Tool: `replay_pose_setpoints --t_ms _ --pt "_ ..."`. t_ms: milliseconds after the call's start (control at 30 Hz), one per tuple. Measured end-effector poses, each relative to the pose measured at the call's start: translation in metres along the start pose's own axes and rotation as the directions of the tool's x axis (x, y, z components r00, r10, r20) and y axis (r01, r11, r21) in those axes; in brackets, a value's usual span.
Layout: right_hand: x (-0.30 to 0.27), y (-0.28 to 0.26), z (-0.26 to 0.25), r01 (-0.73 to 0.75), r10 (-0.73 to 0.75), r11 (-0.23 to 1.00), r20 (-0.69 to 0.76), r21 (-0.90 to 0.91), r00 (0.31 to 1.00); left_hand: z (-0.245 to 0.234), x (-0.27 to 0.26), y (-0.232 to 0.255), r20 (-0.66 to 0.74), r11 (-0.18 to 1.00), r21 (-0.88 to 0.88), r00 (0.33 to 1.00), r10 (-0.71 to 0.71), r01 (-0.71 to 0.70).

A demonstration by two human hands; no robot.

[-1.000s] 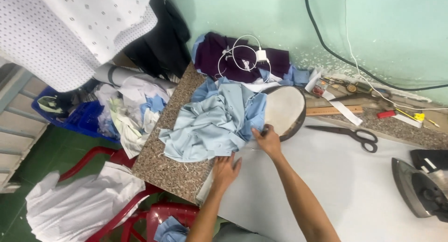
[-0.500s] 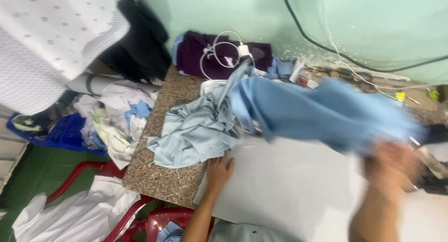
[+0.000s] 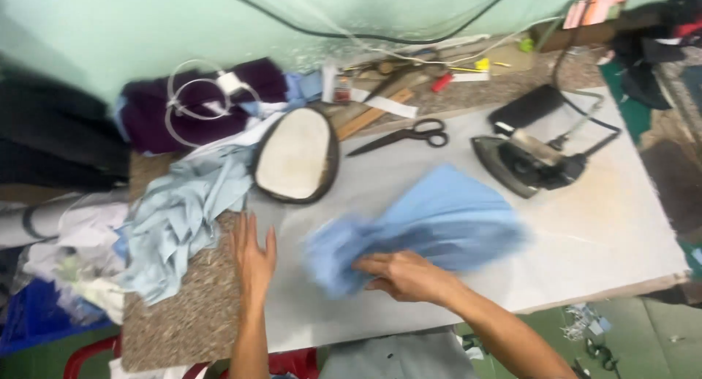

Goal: The person irons a light blue shirt on a white ironing board using a steam iron and a black pressing block. They repeatedly smooth the fabric, lift and reposition the shirt, and iron different sections including the collar and body.

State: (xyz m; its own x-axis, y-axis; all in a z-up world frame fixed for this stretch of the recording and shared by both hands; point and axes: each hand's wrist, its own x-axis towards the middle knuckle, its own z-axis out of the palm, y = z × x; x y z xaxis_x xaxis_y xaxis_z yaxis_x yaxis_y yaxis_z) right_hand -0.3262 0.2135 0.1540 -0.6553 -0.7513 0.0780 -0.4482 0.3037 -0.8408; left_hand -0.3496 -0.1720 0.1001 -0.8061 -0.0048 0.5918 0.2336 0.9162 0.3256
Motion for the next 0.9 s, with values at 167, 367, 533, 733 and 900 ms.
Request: replay_pose_setpoints --t_ms 167,367,533,733,900 --pt "-0.089 0.129 -0.121 -0.396 -0.296 0.539 -0.608 -0.743 0.737 -0.003 -0.148 0.052 -0.03 0.915 -0.023 0.915 -0.403 0.402" --pt "-0.155 0.209 -0.215 -0.526 -0.118 0.036 -0.527 -0.849 0.842 0.0 -0.202 0.188 -0.16 0.898 0.312 0.949 -0.271 0.309" --pt "-0.139 0.213 -0.225 -0.584 -0.276 -0.025 -0.556 -0.811 0.784 0.025 -0.158 0.249 -0.011 0.98 0.153 0.992 -0.124 0.125" --pt "-0.098 0.199 -0.057 -0.463 -0.141 0.508 -0.601 -0.726 0.787 0.047 -0.135 0.246 0.366 0.957 0.214 0.893 -0.262 0.194" --pt "-0.085 0.147 0.064 -0.355 0.186 0.799 -0.362 -0.486 0.914 0.047 -0.163 0.187 0.477 0.94 0.209 0.811 -0.34 0.271"
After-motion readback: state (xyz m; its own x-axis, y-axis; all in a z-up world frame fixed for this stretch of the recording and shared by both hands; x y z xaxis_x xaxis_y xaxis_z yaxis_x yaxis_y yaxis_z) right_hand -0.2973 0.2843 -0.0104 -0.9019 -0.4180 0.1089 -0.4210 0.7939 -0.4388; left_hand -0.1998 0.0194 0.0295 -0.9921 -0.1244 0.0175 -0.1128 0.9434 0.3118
